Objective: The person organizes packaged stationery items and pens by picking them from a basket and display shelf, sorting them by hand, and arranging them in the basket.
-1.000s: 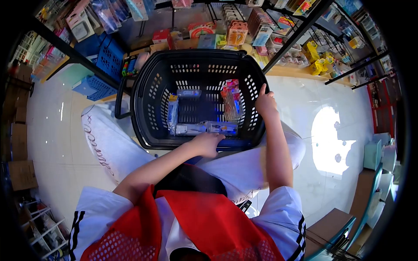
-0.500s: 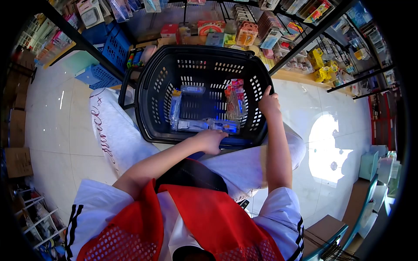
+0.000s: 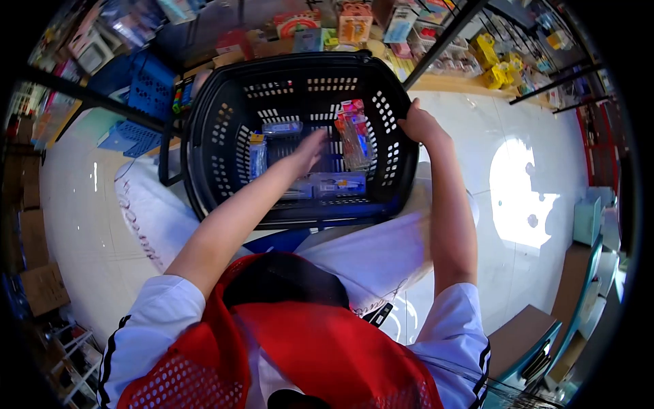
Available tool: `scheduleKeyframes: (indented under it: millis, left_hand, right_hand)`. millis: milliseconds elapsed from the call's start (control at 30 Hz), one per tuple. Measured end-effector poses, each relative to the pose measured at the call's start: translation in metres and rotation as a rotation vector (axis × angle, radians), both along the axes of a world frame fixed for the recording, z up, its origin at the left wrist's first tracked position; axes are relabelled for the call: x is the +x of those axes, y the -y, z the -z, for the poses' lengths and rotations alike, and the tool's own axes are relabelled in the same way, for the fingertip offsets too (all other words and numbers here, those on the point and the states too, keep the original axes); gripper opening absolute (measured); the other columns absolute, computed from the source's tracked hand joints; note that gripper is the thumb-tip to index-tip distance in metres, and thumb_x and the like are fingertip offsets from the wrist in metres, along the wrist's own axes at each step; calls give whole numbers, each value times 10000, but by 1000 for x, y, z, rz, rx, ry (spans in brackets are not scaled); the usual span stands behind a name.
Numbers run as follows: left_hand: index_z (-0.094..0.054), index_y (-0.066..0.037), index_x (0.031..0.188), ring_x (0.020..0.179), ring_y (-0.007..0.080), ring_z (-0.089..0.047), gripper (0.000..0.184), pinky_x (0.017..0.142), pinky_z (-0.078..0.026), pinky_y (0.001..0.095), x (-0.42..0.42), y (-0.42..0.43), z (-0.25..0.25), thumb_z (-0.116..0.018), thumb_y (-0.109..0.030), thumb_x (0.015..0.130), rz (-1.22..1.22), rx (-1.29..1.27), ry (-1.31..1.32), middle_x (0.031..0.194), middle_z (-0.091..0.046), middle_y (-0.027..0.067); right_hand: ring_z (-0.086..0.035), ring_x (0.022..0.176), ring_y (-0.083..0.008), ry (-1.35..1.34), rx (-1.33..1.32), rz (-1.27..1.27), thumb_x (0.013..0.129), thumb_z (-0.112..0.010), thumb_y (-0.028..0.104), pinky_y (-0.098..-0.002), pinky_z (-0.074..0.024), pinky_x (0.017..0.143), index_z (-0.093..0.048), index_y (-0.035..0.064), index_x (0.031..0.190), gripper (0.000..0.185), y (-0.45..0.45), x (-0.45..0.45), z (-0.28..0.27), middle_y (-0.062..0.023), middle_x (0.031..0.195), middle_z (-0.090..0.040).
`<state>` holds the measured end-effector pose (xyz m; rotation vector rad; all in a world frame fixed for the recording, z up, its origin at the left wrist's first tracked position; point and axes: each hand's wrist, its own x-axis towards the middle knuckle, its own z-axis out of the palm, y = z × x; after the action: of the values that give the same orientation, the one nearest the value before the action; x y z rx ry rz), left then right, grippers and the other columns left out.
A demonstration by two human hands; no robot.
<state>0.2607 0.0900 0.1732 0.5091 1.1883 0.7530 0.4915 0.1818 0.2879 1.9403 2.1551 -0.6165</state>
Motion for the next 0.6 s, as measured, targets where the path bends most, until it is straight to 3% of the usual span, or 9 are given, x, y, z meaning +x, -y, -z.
scheduleKeyframes:
  millis: [67, 100, 200, 267, 433, 600]
  left_hand:
    - [-134, -89, 1355, 1312, 215, -63, 681, 1042, -34, 401, 18, -27, 0, -328, -501, 849, -187, -147, 51, 1425, -87, 92]
    - [-337, -85, 1272, 1192, 223, -346, 567, 997, -213, 395, 19, -57, 101, -286, -484, 871, -236, -196, 110, 1275, -407, 88]
    - [-338, -96, 1272, 1148, 257, -411, 558, 957, -315, 424, 49, -78, 96, -223, -481, 884, -322, -298, 28, 1258, -421, 106]
    - [-344, -97, 1266, 1136, 257, -420, 560, 951, -322, 423, 74, -94, 100, -219, -486, 883, -351, -334, 38, 1246, -429, 106]
    - [-358, -98, 1252, 1105, 255, -442, 565, 934, -339, 420, 127, -109, 108, -208, -497, 881, -393, -420, 151, 1217, -450, 106]
    - [-373, -100, 1238, 1075, 253, -464, 572, 917, -357, 417, 135, -114, 105, -197, -507, 878, -442, -450, 219, 1187, -471, 107]
  right_hand:
    - [-556, 910, -380, 10, -64, -13, 771, -511, 204, -400, -449, 787, -345, -125, 1108, 500, -3, -1, -4, -285, 936, -564]
    - [-553, 916, -378, -8, -44, 52, 769, -479, 160, -399, -447, 795, -408, -112, 1020, 377, -2, -5, -4, -289, 957, -556]
    - [-564, 917, -365, 52, -45, 94, 764, -420, 88, -402, -457, 782, -387, -112, 1041, 343, 2, -20, -9, -289, 956, -557]
    - [-568, 917, -355, 82, -55, 53, 768, -425, 77, -400, -464, 770, -379, -115, 1033, 330, 3, -22, -19, -298, 947, -554]
    - [-612, 669, -338, 13, 83, -68, 725, -477, 92, -365, -501, 606, -385, -144, 1036, 401, 1, -7, 0, -222, 709, -602]
    - [-612, 705, -337, 8, 70, -60, 723, -478, 77, -362, -501, 616, -370, -158, 1074, 436, 4, -11, -6, -249, 762, -593]
